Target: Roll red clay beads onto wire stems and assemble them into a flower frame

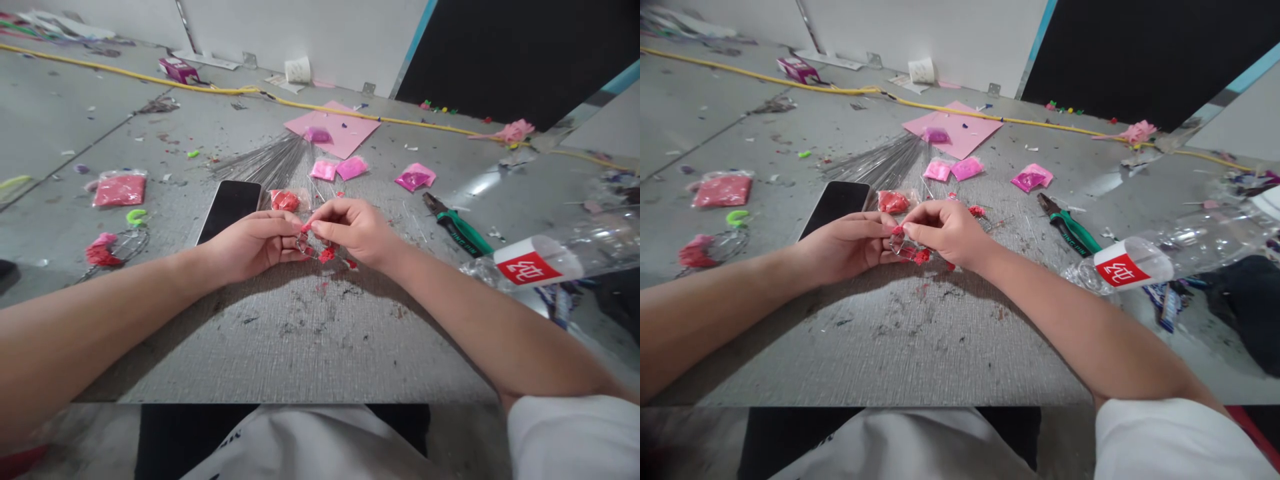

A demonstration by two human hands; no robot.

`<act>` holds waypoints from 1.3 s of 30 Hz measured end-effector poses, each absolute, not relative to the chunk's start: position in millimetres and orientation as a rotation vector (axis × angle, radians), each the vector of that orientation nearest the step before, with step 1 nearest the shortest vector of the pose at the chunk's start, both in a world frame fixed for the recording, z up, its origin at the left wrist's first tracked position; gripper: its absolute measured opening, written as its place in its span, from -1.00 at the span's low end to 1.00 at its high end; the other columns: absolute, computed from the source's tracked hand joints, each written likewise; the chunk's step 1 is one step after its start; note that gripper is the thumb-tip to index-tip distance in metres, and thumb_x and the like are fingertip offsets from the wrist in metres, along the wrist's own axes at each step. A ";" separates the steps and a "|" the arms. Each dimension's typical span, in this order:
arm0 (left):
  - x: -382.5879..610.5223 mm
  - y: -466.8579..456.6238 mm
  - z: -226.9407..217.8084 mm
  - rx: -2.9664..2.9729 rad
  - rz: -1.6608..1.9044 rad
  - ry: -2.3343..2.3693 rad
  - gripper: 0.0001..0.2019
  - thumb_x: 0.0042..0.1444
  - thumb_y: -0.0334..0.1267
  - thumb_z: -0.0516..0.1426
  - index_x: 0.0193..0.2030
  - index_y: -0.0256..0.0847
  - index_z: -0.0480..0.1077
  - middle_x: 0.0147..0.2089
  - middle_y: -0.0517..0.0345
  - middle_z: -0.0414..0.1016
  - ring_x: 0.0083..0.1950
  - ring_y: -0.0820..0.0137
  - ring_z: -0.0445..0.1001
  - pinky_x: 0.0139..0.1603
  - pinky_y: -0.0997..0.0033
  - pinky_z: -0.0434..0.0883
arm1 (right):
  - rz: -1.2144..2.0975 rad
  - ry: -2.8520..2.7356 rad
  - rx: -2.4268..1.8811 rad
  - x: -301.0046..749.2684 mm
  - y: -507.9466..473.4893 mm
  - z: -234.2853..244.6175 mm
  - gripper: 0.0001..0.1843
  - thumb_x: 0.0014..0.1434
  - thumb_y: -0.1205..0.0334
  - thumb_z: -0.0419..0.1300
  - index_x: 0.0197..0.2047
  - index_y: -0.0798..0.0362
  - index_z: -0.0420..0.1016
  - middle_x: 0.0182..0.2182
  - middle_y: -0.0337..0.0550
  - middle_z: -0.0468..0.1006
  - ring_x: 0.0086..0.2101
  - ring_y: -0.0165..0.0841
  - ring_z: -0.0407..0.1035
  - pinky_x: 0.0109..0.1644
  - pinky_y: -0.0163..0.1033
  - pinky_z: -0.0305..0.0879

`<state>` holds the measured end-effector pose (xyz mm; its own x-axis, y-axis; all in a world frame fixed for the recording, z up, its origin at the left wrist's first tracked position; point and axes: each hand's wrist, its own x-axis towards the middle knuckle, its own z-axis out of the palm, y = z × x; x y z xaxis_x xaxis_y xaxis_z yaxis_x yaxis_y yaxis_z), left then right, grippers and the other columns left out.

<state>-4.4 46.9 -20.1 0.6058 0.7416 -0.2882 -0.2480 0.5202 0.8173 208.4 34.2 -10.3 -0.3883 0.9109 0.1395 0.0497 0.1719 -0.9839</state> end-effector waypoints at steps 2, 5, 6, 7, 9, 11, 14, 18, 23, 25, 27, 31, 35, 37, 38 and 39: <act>-4.2 46.9 -17.8 0.816 0.640 0.691 -0.94 0.06 -0.38 0.33 -0.34 -0.28 0.55 -0.28 0.02 0.65 -0.26 0.33 0.65 0.04 0.20 0.62 | 1.307 -1.665 -0.927 210.1 34.3 -9.0 -0.81 0.17 0.12 0.39 -0.29 0.08 0.63 -0.40 -0.24 0.59 -0.40 -0.47 0.37 -0.32 -0.33 0.31; -4.4 47.1 -15.3 0.825 0.627 0.694 -0.94 0.02 -0.38 0.35 -0.37 -0.30 0.57 -0.31 0.02 0.63 -0.27 0.36 0.62 -0.07 0.31 0.61 | 1.335 -1.700 -0.886 214.4 35.7 -7.5 -0.83 0.18 0.14 0.39 -0.26 0.08 0.64 -0.41 -0.25 0.58 -0.42 -0.49 0.35 -0.35 -0.34 0.29; -4.6 47.2 -14.8 0.833 0.616 0.692 -0.94 0.01 -0.38 0.35 -0.37 -0.30 0.57 -0.32 0.03 0.62 -0.29 0.37 0.60 -0.13 0.36 0.60 | 1.350 -1.710 -0.863 216.1 36.3 -6.9 -0.83 0.18 0.14 0.40 -0.25 0.08 0.65 -0.41 -0.25 0.58 -0.43 -0.50 0.35 -0.36 -0.35 0.29; -4.9 47.4 -14.4 0.844 0.601 0.690 -0.93 0.00 -0.36 0.36 -0.37 -0.29 0.58 -0.33 0.03 0.61 -0.30 0.38 0.59 -0.19 0.40 0.59 | 1.365 -1.722 -0.839 217.9 36.9 -6.2 -0.83 0.18 0.15 0.40 -0.24 0.08 0.66 -0.40 -0.25 0.59 -0.42 -0.50 0.36 -0.35 -0.35 0.30; -5.6 47.4 -13.9 0.872 0.571 0.685 -0.90 0.00 -0.31 0.37 -0.36 -0.28 0.60 -0.33 0.02 0.60 -0.31 0.39 0.56 -0.27 0.44 0.54 | 1.392 -1.744 -0.787 220.8 37.7 -5.0 -0.82 0.19 0.14 0.41 -0.22 0.08 0.67 -0.38 -0.23 0.62 -0.39 -0.48 0.41 -0.32 -0.34 0.34; -6.1 46.9 -13.4 0.909 0.553 0.685 -0.88 0.00 -0.28 0.38 -0.36 -0.28 0.61 -0.33 0.01 0.59 -0.31 0.38 0.55 -0.31 0.45 0.50 | 1.407 -1.773 -0.753 222.6 37.9 -4.3 -0.80 0.19 0.12 0.42 -0.20 0.08 0.67 -0.35 -0.21 0.63 -0.37 -0.46 0.44 -0.30 -0.33 0.37; -6.4 45.1 -12.3 0.971 0.545 0.697 -0.89 -0.01 -0.28 0.39 -0.37 -0.27 0.63 -0.36 0.02 0.58 -0.34 0.40 0.52 -0.34 0.47 0.46 | 1.407 -1.793 -0.727 222.9 37.1 -4.3 -0.77 0.17 0.10 0.44 -0.19 0.07 0.64 -0.33 -0.20 0.62 -0.36 -0.46 0.44 -0.30 -0.33 0.38; -6.1 43.2 -10.9 1.024 0.545 0.710 -0.91 0.00 -0.27 0.38 -0.38 -0.24 0.63 -0.35 0.01 0.58 -0.35 0.40 0.50 -0.33 0.47 0.46 | 1.389 -1.777 -0.735 221.7 35.4 -4.7 -0.77 0.17 0.12 0.45 -0.20 0.05 0.58 -0.36 -0.25 0.58 -0.36 -0.46 0.43 -0.30 -0.33 0.38; -6.6 43.9 -11.1 1.033 0.529 0.706 -0.90 0.02 -0.25 0.37 -0.36 -0.23 0.63 -0.36 0.03 0.56 -0.35 0.39 0.50 -0.32 0.46 0.47 | 1.367 -1.801 -0.700 221.1 35.7 -4.2 -0.79 0.17 0.14 0.44 -0.23 0.04 0.57 -0.37 -0.26 0.56 -0.37 -0.46 0.40 -0.31 -0.32 0.36; -6.7 44.1 -11.3 1.013 0.538 0.704 -0.89 0.02 -0.24 0.37 -0.36 -0.23 0.63 -0.36 0.02 0.55 -0.34 0.37 0.50 -0.32 0.43 0.46 | 1.369 -1.800 -0.709 220.7 36.0 -3.4 -0.78 0.16 0.11 0.44 -0.23 0.04 0.56 -0.36 -0.25 0.56 -0.38 -0.46 0.39 -0.31 -0.32 0.35; -6.8 44.0 -11.8 1.000 0.543 0.700 -0.86 0.04 -0.21 0.37 -0.35 -0.24 0.62 -0.36 0.00 0.55 -0.33 0.34 0.50 -0.32 0.40 0.46 | 1.362 -1.800 -0.736 220.3 35.9 -1.9 -0.76 0.16 0.10 0.44 -0.23 0.05 0.56 -0.35 -0.25 0.55 -0.38 -0.46 0.39 -0.31 -0.31 0.35; -7.6 43.7 -14.5 1.011 0.544 0.668 -0.87 0.07 -0.20 0.36 -0.36 -0.22 0.61 -0.36 0.02 0.54 -0.33 0.34 0.51 -0.28 0.38 0.46 | 1.334 -1.819 -0.768 220.1 34.7 1.6 -0.77 0.17 0.11 0.43 -0.22 0.05 0.56 -0.36 -0.25 0.54 -0.38 -0.46 0.36 -0.32 -0.32 0.33; -8.8 44.1 -16.9 1.006 0.539 0.658 -0.88 0.06 -0.22 0.36 -0.36 -0.23 0.61 -0.34 0.02 0.55 -0.32 0.35 0.51 -0.26 0.38 0.46 | 1.346 -1.837 -0.749 219.5 33.3 3.6 -0.80 0.17 0.15 0.43 -0.23 0.06 0.56 -0.37 -0.26 0.54 -0.39 -0.47 0.35 -0.31 -0.32 0.32; -8.7 44.3 -16.7 0.998 0.538 0.658 -0.88 0.06 -0.24 0.35 -0.37 -0.24 0.61 -0.33 0.01 0.55 -0.32 0.36 0.51 -0.27 0.40 0.46 | 1.351 -1.833 -0.752 218.8 32.8 4.3 -0.78 0.16 0.14 0.44 -0.23 0.06 0.55 -0.38 -0.26 0.54 -0.38 -0.46 0.35 -0.31 -0.32 0.32; -8.3 44.3 -16.3 0.994 0.538 0.657 -0.89 0.06 -0.25 0.35 -0.36 -0.25 0.61 -0.33 0.01 0.55 -0.32 0.36 0.51 -0.28 0.41 0.46 | 1.351 -1.829 -0.763 218.5 32.7 4.6 -0.78 0.16 0.13 0.44 -0.24 0.06 0.55 -0.38 -0.26 0.54 -0.38 -0.46 0.35 -0.32 -0.32 0.32; -7.8 44.4 -15.7 0.988 0.538 0.657 -0.90 0.06 -0.26 0.35 -0.36 -0.25 0.61 -0.32 0.01 0.55 -0.31 0.35 0.51 -0.28 0.42 0.46 | 1.351 -1.823 -0.779 218.3 32.7 5.0 -0.77 0.16 0.12 0.44 -0.24 0.06 0.55 -0.39 -0.26 0.53 -0.38 -0.45 0.35 -0.32 -0.31 0.32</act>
<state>-7.8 44.4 -15.7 0.6879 0.6793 -0.2558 -0.1173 0.4518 0.8844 218.3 32.7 5.0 -0.5537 0.8092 0.1964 0.0473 0.2660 -0.9628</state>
